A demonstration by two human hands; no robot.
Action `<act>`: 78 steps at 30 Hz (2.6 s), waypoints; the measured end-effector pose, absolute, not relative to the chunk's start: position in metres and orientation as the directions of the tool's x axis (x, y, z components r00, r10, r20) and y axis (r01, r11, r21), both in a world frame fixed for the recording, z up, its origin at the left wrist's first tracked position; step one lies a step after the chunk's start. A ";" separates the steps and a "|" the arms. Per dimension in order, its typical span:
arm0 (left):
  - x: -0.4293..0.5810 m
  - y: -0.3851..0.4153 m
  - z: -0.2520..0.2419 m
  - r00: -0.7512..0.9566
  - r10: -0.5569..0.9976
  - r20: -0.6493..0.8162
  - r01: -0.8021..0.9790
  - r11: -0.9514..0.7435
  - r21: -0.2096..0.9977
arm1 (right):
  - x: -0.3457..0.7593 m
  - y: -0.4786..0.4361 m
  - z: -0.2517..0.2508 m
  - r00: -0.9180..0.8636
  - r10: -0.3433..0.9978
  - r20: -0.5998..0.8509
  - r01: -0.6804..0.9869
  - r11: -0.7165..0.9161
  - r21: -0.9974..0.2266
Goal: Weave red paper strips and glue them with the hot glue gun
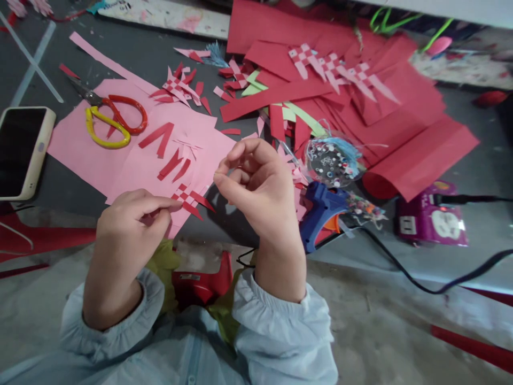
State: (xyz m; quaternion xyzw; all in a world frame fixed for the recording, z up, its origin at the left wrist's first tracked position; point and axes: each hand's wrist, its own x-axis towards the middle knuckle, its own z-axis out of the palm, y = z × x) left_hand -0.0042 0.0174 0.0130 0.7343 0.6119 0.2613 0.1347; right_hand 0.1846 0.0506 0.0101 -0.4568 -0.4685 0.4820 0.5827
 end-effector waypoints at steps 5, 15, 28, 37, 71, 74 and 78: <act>-0.005 0.018 0.011 0.220 0.959 0.179 0.842 -0.279 0.462 | 0.185 0.051 0.009 0.066 0.992 0.107 -0.125 0.115 -0.986; 0.002 0.014 0.024 0.061 0.978 0.197 0.559 -0.197 0.805 | 0.179 0.046 0.009 -0.189 0.976 0.108 -0.125 0.085 -0.988; 0.006 0.017 0.025 -0.096 0.995 0.027 0.396 0.013 0.918 | 0.164 0.046 0.006 -0.228 0.970 0.089 -0.044 0.082 -0.996; 0.009 0.018 0.020 -0.128 0.991 -0.025 0.352 0.069 0.933 | 0.163 0.043 0.002 -0.120 0.973 0.194 0.146 0.211 -0.967; -0.006 0.011 0.022 -0.004 0.992 -0.122 0.328 0.117 0.938 | 0.157 0.040 -0.002 -0.252 0.924 0.287 0.377 0.367 -0.850; -0.011 0.009 0.024 0.068 0.982 -0.174 0.269 0.150 0.951 | 0.155 0.040 -0.004 -0.262 0.921 0.288 0.407 0.376 -0.833; -0.016 0.006 0.026 0.104 0.973 -0.208 0.296 0.169 0.940 | 0.153 0.041 -0.004 -0.260 0.918 0.301 0.464 0.392 -0.795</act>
